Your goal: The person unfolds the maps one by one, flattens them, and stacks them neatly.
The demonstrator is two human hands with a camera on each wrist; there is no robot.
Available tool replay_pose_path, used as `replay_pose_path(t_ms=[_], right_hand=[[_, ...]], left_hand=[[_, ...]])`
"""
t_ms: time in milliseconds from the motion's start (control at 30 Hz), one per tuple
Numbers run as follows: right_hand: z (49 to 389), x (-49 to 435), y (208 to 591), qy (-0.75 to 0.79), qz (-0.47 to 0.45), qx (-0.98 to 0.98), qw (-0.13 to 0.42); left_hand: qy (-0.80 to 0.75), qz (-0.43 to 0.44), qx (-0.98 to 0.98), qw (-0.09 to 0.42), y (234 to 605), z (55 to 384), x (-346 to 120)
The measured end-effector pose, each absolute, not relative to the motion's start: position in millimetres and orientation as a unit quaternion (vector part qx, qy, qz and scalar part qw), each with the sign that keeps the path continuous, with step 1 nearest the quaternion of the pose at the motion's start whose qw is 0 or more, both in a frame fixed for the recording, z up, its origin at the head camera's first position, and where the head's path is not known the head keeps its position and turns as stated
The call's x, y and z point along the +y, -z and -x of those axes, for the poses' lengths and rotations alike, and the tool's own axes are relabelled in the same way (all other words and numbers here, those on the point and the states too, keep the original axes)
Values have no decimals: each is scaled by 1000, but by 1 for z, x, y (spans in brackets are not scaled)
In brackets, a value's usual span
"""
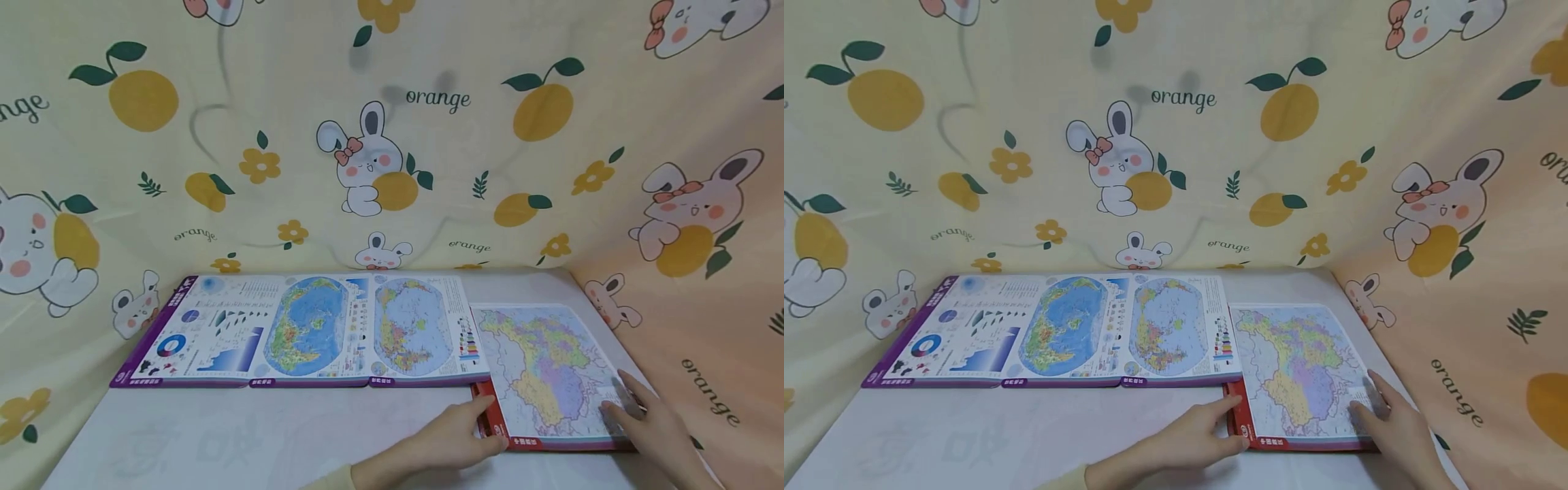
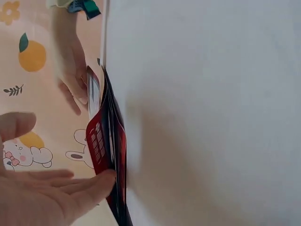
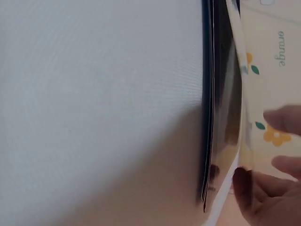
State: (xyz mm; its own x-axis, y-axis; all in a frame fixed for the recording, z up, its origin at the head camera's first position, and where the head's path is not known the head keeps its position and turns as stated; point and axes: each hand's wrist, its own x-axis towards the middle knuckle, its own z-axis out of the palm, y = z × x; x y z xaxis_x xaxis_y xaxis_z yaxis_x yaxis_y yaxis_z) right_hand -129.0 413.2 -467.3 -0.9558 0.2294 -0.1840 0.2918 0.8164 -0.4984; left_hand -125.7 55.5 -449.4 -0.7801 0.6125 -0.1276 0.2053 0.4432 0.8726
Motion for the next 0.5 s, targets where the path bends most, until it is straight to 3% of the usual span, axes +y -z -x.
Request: replay_pose_path(t_ms=[200,500], right_hand=[[130,419,467,355,-226,907,15],[133,434,473,441,-290,848,50]], left_hand=[[-647,-150,702,258,445,120,60],[-757,-122,604,216,456,128,79]])
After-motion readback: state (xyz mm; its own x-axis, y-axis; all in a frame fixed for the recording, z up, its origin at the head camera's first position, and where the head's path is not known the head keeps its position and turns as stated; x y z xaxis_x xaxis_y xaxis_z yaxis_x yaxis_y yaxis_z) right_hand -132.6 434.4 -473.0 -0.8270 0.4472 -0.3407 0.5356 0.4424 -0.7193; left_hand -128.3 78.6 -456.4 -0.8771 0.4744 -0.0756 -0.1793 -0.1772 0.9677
